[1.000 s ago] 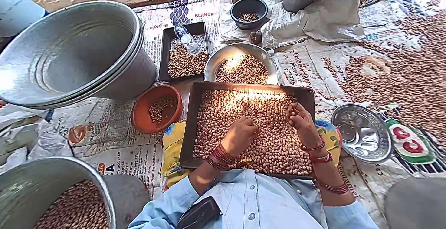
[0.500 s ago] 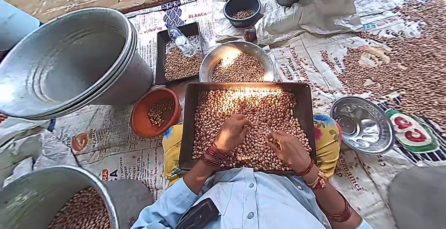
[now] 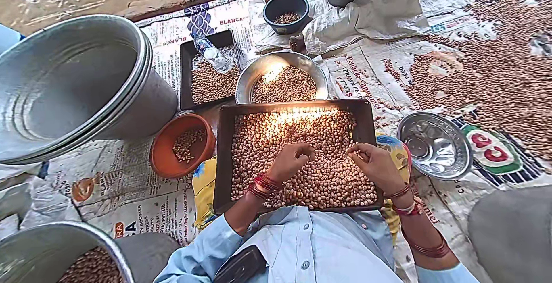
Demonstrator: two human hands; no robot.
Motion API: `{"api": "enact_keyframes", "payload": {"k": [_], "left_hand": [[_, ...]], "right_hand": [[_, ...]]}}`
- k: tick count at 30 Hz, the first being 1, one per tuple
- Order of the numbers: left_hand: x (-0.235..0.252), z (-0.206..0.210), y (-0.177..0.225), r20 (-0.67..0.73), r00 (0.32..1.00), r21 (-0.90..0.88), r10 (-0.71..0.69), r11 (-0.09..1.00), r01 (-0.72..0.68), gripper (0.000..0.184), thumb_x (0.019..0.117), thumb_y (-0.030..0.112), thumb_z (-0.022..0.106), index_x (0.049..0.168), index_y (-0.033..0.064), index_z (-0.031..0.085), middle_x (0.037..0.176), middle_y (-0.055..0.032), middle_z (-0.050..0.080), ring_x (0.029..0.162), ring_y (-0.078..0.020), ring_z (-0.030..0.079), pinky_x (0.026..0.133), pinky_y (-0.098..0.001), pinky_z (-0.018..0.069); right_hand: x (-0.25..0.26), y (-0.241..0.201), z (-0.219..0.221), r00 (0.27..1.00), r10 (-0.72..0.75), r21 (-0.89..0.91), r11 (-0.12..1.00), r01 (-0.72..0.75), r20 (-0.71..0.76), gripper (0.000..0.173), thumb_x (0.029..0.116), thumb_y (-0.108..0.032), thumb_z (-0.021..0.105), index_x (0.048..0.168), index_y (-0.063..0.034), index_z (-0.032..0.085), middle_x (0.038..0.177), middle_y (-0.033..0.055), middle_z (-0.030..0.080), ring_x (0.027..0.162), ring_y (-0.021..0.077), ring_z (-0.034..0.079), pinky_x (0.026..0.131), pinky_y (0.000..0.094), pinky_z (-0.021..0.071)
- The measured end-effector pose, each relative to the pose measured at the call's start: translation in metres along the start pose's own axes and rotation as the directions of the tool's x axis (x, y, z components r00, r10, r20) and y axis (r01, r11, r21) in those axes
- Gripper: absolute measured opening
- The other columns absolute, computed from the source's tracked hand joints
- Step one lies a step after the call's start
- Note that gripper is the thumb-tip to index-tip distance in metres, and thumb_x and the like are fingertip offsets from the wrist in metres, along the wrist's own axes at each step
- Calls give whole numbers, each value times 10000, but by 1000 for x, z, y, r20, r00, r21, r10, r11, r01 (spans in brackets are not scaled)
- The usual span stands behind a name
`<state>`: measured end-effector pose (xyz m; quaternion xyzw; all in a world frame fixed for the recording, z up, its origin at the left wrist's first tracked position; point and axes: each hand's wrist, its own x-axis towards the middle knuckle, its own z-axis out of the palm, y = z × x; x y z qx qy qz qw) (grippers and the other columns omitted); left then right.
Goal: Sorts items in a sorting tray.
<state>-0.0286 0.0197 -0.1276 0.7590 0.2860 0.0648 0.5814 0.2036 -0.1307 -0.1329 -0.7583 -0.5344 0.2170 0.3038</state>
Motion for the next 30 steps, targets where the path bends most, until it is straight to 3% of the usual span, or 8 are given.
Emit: {"api": "enact_keyframes", "payload": {"k": [2,6,10,14,16,21,27,30], "left_hand": [[6,18,9,149,989,-66,-11,998,21,260,988,118,452,1009,30,695,748,76,564,568,33,404,539,-178,345],[26,40,13,304,940,113,-154,986,125,345,1091,123,394,1249,37,688,989,-100,685,755,-126,567,722,-336,482],[45,10,-4,24,982,88,-187,979,184,360,1094,144,384,1317,68,656,1118,-92,677,838,-108,582,770,-315,482],[35,-26,-25,-383,892,-58,-239,970,235,308,1074,147,496,1341,42,609,1196,-137,686,1001,-172,651,903,-373,517],[22,-32,-28,-476,855,22,-206,969,246,281,1049,154,553,1303,56,622,1020,-96,689,869,-149,633,826,-355,507],[-3,-10,-16,-239,969,313,-57,940,133,250,1010,143,556,1179,72,726,740,-38,615,630,-127,510,657,-333,469],[0,25,-3,-11,994,441,106,893,-90,236,1009,106,563,1130,45,756,1038,-165,746,916,-294,713,879,-474,554],[7,37,2,84,991,544,106,828,-135,254,1033,132,541,1166,65,748,1075,-187,729,987,-351,718,871,-523,559]], "right_hand": [[4,-11,11,997,10,-187,982,5,81,208,965,-124,639,1078,-2,765,986,230,728,908,397,709,805,577,547],[13,-16,27,985,76,-336,942,-21,152,209,982,-89,607,1116,-23,753,1062,248,713,1010,437,700,835,599,539],[14,-20,26,971,117,-363,931,-35,207,230,985,-95,602,1160,-39,741,1107,247,701,1035,428,692,845,591,535],[11,-16,31,991,47,-354,935,1,128,200,972,-104,628,1103,-27,757,1045,251,712,964,442,708,779,592,549],[10,-11,37,997,2,-360,932,27,81,189,974,-103,625,1077,-12,755,992,250,708,909,441,712,737,582,555],[13,-20,33,981,101,-402,915,-26,167,204,986,-76,606,1117,-7,746,1060,257,700,962,437,704,786,582,547],[16,-28,26,941,223,-489,869,-73,256,256,996,-109,592,1203,0,696,1155,252,681,1034,432,689,826,578,537],[18,-26,28,948,202,-509,859,-51,246,273,996,-169,594,1178,12,688,1127,250,685,1010,427,696,801,569,537]]}}
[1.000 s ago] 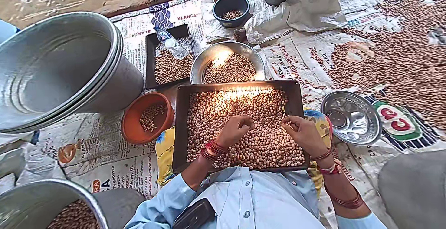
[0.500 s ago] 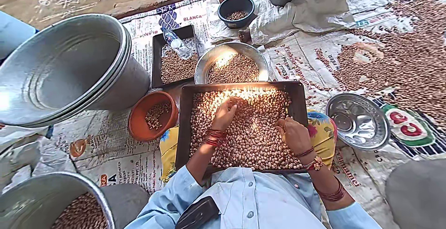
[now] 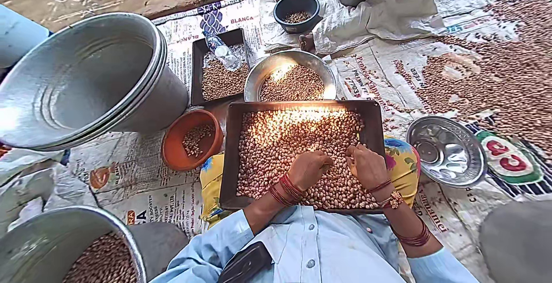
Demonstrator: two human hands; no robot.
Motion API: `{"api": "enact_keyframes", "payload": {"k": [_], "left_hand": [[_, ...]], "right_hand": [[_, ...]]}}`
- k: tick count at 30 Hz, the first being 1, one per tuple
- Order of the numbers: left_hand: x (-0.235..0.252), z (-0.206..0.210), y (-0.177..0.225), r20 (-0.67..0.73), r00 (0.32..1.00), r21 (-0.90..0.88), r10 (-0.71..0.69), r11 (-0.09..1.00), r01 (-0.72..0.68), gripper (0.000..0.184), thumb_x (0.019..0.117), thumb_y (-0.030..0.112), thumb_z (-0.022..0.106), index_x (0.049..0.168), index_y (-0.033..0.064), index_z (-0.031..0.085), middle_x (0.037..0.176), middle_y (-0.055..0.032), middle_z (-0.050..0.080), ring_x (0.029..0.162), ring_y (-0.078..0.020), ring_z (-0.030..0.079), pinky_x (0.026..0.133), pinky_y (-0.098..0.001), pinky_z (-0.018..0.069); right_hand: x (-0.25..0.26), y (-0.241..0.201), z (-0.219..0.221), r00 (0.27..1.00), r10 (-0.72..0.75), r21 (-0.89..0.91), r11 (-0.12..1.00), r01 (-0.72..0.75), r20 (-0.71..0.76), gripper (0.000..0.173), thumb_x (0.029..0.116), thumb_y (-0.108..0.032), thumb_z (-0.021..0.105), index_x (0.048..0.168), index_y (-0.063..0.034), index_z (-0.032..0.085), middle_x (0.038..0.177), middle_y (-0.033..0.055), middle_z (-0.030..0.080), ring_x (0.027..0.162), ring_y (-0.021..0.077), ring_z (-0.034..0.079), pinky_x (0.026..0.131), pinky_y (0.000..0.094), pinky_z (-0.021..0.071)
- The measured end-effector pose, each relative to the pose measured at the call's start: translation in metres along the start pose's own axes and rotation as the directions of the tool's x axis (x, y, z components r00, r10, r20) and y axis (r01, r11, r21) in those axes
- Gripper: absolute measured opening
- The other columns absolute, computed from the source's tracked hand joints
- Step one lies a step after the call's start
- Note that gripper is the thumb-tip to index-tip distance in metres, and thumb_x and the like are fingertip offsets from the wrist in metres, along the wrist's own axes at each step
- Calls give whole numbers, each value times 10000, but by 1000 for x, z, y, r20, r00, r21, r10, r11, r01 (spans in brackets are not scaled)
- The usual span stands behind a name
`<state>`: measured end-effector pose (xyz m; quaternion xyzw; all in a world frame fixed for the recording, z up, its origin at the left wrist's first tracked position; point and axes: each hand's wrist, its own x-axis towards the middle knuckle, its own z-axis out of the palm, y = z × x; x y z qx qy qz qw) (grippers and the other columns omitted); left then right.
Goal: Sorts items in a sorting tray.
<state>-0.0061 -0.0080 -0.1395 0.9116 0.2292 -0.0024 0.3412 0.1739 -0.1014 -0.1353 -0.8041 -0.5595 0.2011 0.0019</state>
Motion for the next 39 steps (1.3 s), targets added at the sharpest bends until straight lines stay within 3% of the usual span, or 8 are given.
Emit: {"api": "enact_keyframes", "payload": {"k": [10,13,15,24,29,32,35,39], "left_hand": [[1,2,5,108,993,102,-49,994,38,265,1041,124,530,1195,11,713,1154,-221,695,1080,-382,689,911,-537,544],[-5,2,-4,-8,1000,-100,-5,995,4,234,1001,148,599,1125,6,739,1017,-184,728,927,-318,707,860,-483,557],[-8,1,-12,-103,993,-406,-48,914,2,229,961,141,605,1089,-17,711,779,-76,639,647,-132,541,637,-308,462],[-12,-16,-19,266,961,-803,75,569,177,188,891,-51,664,1070,-12,622,858,44,649,738,30,588,693,-176,502],[-61,-74,-54,-15,951,-602,-309,762,238,93,944,13,653,1016,-40,676,905,-20,675,784,-23,607,763,-228,523],[-110,-121,-89,-376,737,-358,-562,822,444,98,957,46,651,1000,22,736,966,-107,722,856,-199,664,806,-447,532],[-133,-138,-118,-678,530,-149,-509,802,579,100,947,66,700,1025,82,761,1063,-163,704,1028,-343,666,908,-601,504],[-98,-110,-100,-744,603,-31,-286,917,397,126,871,86,785,995,80,770,1146,-193,681,1169,-408,601,1006,-595,472]], "right_hand": [[-5,-6,4,998,13,-79,997,-18,-60,234,978,-80,587,1156,-4,718,1113,250,696,974,432,705,771,565,545],[-3,-8,0,999,24,-105,994,-27,-32,235,977,-129,601,1129,18,705,1111,259,691,989,433,700,778,572,540],[-5,-10,-10,998,18,-71,997,-22,-62,237,975,-154,637,1113,23,713,1099,266,691,985,444,699,770,589,536],[-27,-67,-33,868,-443,213,847,488,-226,150,915,-75,700,1051,-29,742,1000,178,736,852,351,738,726,529,594],[-9,-48,-43,947,-278,129,945,300,-164,215,977,-83,628,1157,-16,725,1107,241,718,965,446,715,782,616,554],[4,-22,-48,999,-46,64,997,45,1,322,1004,-129,618,1302,-12,650,1268,284,645,1128,491,648,897,654,505],[12,-3,-41,996,72,19,997,-73,50,363,1012,-141,611,1355,-25,613,1312,287,618,1164,484,632,930,651,490],[16,-11,-25,986,140,-95,987,-132,90,357,1022,-141,585,1348,6,587,1280,307,621,1128,498,644,889,635,512]]}}
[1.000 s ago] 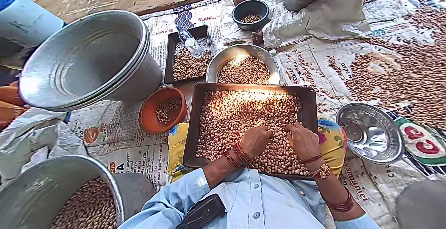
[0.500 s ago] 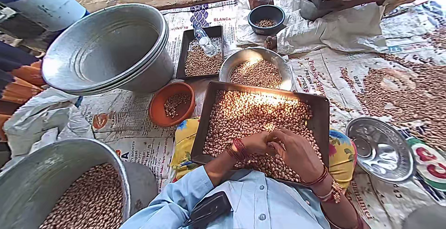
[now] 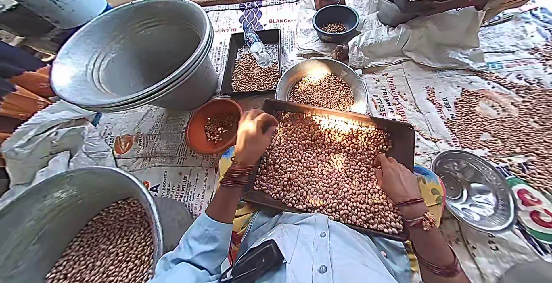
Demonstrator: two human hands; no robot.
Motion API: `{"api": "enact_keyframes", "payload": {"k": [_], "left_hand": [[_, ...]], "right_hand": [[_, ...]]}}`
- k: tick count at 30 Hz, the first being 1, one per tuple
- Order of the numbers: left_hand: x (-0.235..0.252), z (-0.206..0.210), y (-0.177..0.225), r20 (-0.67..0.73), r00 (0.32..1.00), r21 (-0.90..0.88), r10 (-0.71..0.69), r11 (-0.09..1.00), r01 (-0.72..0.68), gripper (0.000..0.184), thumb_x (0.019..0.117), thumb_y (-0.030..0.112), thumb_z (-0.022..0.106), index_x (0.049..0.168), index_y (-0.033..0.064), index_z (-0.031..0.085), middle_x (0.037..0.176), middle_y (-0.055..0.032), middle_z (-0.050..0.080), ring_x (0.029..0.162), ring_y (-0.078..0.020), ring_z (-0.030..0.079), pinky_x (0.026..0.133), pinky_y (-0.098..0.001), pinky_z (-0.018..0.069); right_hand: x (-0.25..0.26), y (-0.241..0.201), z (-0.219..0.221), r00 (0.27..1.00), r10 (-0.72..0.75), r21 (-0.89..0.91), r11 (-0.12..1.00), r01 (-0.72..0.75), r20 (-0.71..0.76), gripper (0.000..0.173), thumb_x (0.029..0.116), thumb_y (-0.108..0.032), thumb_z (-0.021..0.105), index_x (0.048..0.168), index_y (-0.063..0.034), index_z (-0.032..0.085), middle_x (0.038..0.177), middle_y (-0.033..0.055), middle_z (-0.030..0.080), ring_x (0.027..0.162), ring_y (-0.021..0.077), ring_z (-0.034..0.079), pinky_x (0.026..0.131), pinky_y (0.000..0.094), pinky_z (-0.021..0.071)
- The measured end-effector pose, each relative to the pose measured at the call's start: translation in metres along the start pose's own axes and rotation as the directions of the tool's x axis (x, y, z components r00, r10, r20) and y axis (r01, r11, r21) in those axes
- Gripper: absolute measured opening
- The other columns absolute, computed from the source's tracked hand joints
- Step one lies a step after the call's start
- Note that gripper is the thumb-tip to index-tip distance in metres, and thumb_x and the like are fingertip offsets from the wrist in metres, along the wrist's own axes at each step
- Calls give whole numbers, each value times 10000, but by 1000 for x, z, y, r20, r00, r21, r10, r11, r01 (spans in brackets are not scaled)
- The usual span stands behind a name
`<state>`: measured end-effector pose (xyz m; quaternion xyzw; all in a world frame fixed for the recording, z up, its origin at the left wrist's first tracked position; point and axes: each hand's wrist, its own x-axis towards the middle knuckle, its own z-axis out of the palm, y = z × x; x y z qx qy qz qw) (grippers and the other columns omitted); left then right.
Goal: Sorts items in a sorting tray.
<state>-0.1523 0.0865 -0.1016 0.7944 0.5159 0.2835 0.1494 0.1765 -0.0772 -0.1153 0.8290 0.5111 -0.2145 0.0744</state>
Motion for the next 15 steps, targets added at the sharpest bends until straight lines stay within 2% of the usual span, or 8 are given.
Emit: {"api": "enact_keyframes", "payload": {"k": [3,5,7,8,10,12,14,15], "left_hand": [[-9,45,35,142,986,-73,87,994,-77,92,889,124,754,973,131,791,1096,-152,683,1127,-368,601,976,-560,468],[-15,66,50,209,971,-39,117,993,-111,107,914,133,713,991,130,788,1067,-151,687,1102,-374,611,975,-559,458],[-18,84,55,194,964,37,184,980,-195,111,901,146,734,992,110,788,1045,-177,693,1068,-402,633,934,-569,490],[-20,92,55,186,960,74,208,971,-225,126,888,141,744,996,90,787,1047,-196,695,1069,-420,638,934,-585,496],[-21,100,53,179,957,144,228,956,-255,139,883,137,740,991,57,778,1053,-217,700,1076,-436,647,922,-588,500],[-23,102,53,183,958,171,220,953,-251,146,906,142,713,992,44,777,1068,-223,709,1087,-436,652,934,-575,501],[-24,99,49,153,963,108,224,964,-241,140,923,148,697,973,45,777,1036,-203,715,1068,-412,667,937,-546,525],[-22,96,45,112,966,38,231,971,-237,123,916,141,707,952,48,779,1002,-177,721,1026,-381,682,926,-514,546]], "right_hand": [[-9,-30,3,990,-3,-52,999,11,139,429,1061,-154,486,1465,-11,474,1375,289,572,1172,471,634,928,593,522],[-18,-44,4,970,-175,54,984,168,168,428,1056,-165,493,1468,-51,501,1359,249,594,1159,423,651,936,571,524],[-19,-48,9,903,-430,264,872,412,10,339,1010,-153,581,1333,-64,630,1244,199,676,1077,371,691,896,545,543],[-16,-51,10,861,-500,331,800,501,-95,297,994,-151,603,1269,-70,679,1188,169,711,1015,337,714,868,525,563],[-6,-63,6,826,-501,308,767,562,-261,226,991,-160,609,1159,-78,735,1068,128,742,874,301,724,768,502,575],[10,-76,6,821,-441,194,826,529,-363,210,984,-167,614,1092,-65,763,987,159,744,844,350,726,711,537,557],[28,-85,11,812,-433,112,853,509,-390,231,979,-168,613,1108,-50,764,994,195,743,865,389,733,711,563,556],[36,-88,19,775,-451,89,838,539,-443,213,955,-149,637,1079,-35,767,962,207,741,825,396,732,676,561,558]]}}
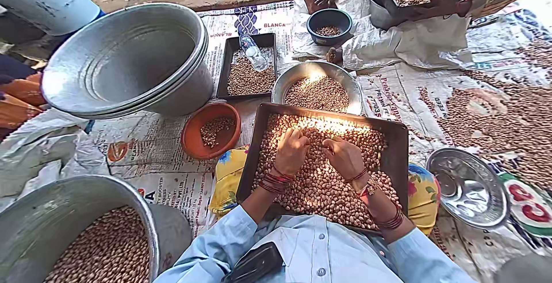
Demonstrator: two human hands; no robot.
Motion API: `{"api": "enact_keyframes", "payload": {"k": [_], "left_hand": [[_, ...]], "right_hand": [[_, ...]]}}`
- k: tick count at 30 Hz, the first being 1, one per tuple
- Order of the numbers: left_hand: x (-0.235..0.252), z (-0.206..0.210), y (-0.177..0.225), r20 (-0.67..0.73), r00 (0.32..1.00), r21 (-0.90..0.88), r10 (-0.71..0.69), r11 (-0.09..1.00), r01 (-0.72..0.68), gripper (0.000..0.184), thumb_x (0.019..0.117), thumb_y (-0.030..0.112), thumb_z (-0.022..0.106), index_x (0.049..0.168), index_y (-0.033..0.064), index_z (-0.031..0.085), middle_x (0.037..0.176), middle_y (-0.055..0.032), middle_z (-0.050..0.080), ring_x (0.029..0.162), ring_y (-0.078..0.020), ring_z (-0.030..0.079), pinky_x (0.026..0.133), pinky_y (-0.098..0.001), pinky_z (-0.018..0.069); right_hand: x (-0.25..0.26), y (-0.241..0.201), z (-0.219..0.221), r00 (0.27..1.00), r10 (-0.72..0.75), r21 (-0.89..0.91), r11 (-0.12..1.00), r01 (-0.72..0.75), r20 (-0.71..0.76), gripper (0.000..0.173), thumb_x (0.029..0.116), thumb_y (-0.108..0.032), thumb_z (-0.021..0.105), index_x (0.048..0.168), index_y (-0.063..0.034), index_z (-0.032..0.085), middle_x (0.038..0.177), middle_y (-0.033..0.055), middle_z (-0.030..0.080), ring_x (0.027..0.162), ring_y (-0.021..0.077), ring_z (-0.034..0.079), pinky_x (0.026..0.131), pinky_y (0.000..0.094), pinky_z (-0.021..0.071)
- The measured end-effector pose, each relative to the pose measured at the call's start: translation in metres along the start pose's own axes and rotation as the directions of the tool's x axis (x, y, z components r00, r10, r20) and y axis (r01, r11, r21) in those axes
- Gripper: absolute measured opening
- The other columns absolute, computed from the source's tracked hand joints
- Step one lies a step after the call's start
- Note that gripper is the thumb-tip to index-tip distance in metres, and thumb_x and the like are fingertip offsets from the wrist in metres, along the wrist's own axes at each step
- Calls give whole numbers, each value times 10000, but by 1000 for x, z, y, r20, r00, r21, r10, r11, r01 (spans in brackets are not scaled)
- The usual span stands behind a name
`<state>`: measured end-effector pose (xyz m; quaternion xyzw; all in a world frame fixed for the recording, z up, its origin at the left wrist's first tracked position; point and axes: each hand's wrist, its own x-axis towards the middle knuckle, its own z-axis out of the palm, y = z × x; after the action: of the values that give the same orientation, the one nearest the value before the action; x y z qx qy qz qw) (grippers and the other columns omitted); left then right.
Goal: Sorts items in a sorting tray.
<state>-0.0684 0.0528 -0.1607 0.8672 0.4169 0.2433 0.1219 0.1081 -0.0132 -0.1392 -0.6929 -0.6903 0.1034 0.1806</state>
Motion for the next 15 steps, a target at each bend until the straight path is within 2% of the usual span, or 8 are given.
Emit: {"api": "enact_keyframes", "payload": {"k": [2,5,9,11,12,13,15], "left_hand": [[3,-15,-9,-44,997,-143,-57,989,50,106,911,112,715,954,39,779,972,-147,744,971,-323,713,911,-468,565],[7,-35,-16,11,987,-161,-159,974,159,134,951,111,689,1008,19,767,978,-152,732,931,-301,718,889,-466,574],[6,-23,-10,-7,998,-65,-58,996,58,142,947,84,656,996,60,787,912,-153,718,901,-330,706,841,-474,575],[8,-10,-9,-52,999,38,4,999,-2,159,956,88,643,996,69,795,886,-155,708,874,-350,704,803,-478,586],[9,-7,-9,-53,998,70,16,997,-12,163,955,87,644,1007,71,798,897,-166,710,887,-368,700,802,-489,583],[10,-6,-9,-35,999,89,22,996,-19,156,950,90,656,1021,74,795,919,-179,710,906,-390,694,807,-509,574],[11,-5,-9,2,999,111,35,993,-35,149,914,90,707,1039,82,788,960,-204,710,948,-427,687,824,-550,564]], "right_hand": [[3,5,20,985,-90,-9,996,89,-148,164,886,-96,691,1000,-18,780,888,212,739,722,395,731,587,544,565],[0,2,26,993,-52,-37,998,48,-108,201,899,-84,687,1070,-17,769,936,218,740,741,403,731,609,545,570],[-3,-3,18,996,47,-26,999,-45,70,266,948,-141,630,1160,-11,723,1035,213,737,849,400,737,693,548,570],[-3,-2,4,969,122,43,990,-134,217,287,954,-161,621,1194,-25,701,1094,191,720,922,377,718,766,556,550],[-4,2,-2,952,142,104,979,-176,273,276,953,-174,620,1181,-41,700,1079,170,713,927,348,702,788,544,535],[-6,10,-7,946,143,189,961,-203,291,270,957,-195,627,1169,-51,713,1042,143,719,905,303,693,798,509,534],[-20,33,-14,964,131,452,863,-225,230,239,956,-218,656,1112,-53,732,960,59,733,829,138,678,780,337,549]]}}
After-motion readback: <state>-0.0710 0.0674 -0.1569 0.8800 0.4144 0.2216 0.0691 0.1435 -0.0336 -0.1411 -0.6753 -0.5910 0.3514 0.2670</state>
